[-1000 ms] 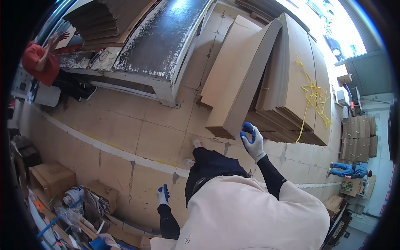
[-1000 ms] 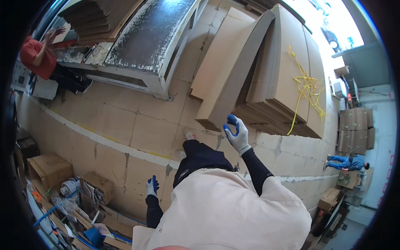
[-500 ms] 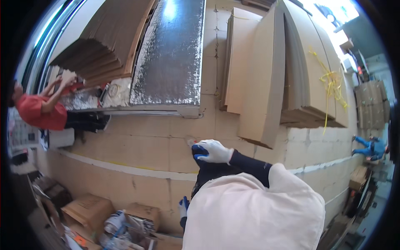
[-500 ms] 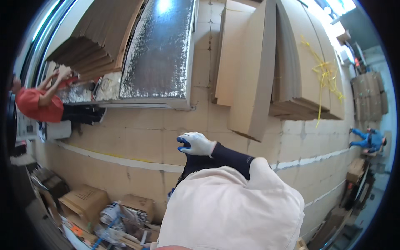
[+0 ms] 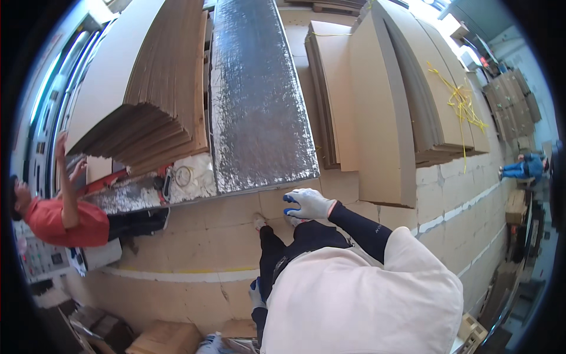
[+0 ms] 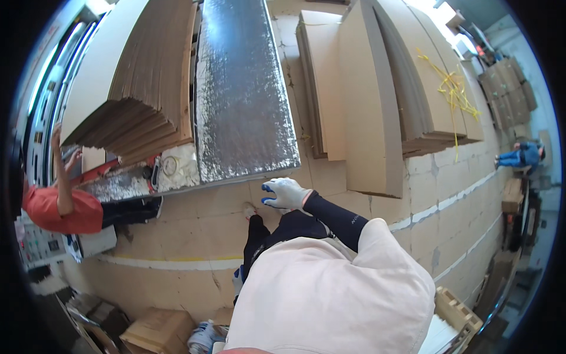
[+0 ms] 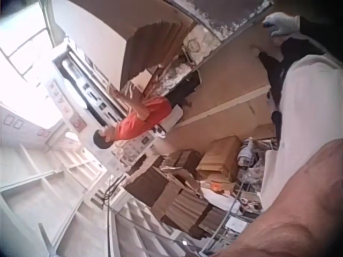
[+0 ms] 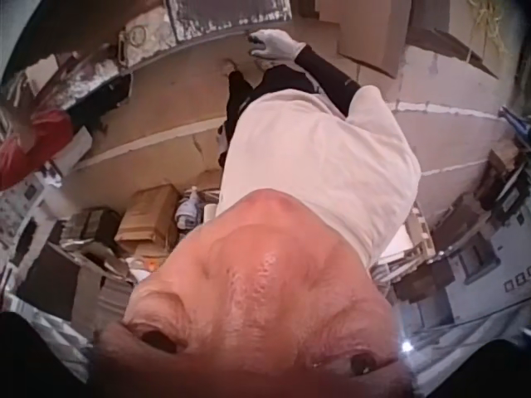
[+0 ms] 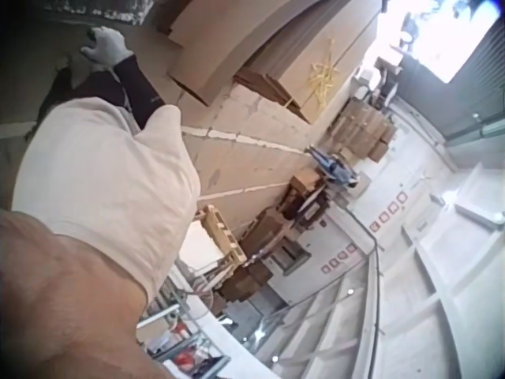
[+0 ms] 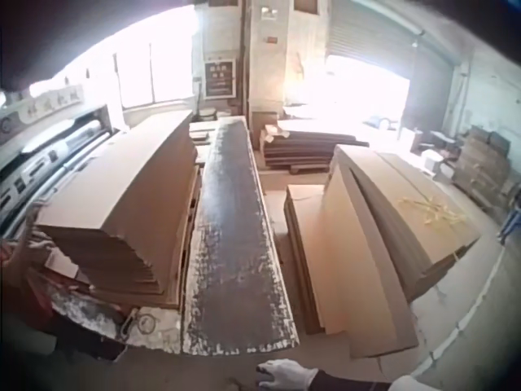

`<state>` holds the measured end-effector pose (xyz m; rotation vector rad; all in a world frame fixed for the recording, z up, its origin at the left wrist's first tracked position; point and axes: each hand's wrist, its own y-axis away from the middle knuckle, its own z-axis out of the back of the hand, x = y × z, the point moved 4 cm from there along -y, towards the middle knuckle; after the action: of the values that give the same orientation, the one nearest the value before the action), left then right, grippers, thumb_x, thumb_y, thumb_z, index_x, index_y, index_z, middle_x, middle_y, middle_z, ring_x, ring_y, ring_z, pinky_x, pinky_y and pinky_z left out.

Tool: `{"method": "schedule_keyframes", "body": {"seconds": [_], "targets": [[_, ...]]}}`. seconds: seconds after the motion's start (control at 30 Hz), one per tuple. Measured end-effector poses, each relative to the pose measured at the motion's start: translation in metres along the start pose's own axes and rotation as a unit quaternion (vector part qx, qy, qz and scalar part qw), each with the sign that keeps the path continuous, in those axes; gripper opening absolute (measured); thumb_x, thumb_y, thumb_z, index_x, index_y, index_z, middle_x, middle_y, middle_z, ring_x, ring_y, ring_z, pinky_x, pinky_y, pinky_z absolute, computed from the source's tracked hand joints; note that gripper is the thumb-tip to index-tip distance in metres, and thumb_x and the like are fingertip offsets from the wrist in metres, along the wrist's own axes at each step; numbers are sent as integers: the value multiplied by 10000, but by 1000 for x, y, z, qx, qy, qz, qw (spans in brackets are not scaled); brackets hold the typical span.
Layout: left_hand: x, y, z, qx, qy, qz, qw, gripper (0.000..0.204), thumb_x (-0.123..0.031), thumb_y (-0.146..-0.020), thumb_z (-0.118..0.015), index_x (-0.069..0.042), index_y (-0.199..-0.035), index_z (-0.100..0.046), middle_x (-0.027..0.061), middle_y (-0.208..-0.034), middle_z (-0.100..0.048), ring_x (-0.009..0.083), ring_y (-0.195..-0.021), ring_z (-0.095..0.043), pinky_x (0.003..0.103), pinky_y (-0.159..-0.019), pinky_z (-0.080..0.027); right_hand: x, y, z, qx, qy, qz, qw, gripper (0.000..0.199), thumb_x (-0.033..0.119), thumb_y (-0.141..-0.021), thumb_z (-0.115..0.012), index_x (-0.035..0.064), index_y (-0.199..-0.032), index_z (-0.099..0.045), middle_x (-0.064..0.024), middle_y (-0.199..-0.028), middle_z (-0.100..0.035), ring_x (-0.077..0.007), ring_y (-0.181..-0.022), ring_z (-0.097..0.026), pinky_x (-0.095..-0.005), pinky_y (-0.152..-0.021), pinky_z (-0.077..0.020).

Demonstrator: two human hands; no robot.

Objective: Moving large cardboard sheets between storage stacks and work tables.

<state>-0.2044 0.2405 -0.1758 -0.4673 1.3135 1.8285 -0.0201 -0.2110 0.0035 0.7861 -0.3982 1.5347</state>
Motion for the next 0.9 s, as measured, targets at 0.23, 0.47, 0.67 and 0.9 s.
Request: {"method": "schedule_keyframes", "body": {"seconds": [0.23,0.47,0.67,0.9], "targets": [[-40,-134,62,101,22,183,978,557,-463,-937,-734,-33,-1276,-628,95,-986,-701,214,-801,-683,375,-638,-550,16,13,-21,-98,-39,-154,982,548,471,-893,-727,58,-1248,-675,-179,-1114,-725,-361,-1048,-697,-459,-920,-548],[-91,-238,102,159,-32,178,971,693,-546,-920,-716,-44,-1366,-544,161,-1159,-671,284,-940,-683,435,-720,-559,29,67,-29,-237,-82,-260,932,650,413,-873,-774,-7,-1340,-607,-188,-1156,-706,-308,-1027,-714,-411,-905,-563],[-139,-253,56,227,-59,130,964,613,-491,-954,-700,-59,-1367,-565,142,-1171,-678,255,-958,-684,394,-760,-555,7,124,-10,-380,-37,-349,856,752,400,-845,-805,-18,-1411,-539,-223,-1298,-632,-349,-1171,-647,-427,-1000,-521],[-234,-195,-27,282,-65,-89,953,421,-187,-997,-697,17,-1348,-587,106,-1155,-708,158,-978,-681,298,-831,-558,-56,171,75,-519,112,-342,776,945,378,-764,-903,-33,-1486,-454,-256,-1427,-551,-392,-1290,-569,-422,-1089,-463]]}}
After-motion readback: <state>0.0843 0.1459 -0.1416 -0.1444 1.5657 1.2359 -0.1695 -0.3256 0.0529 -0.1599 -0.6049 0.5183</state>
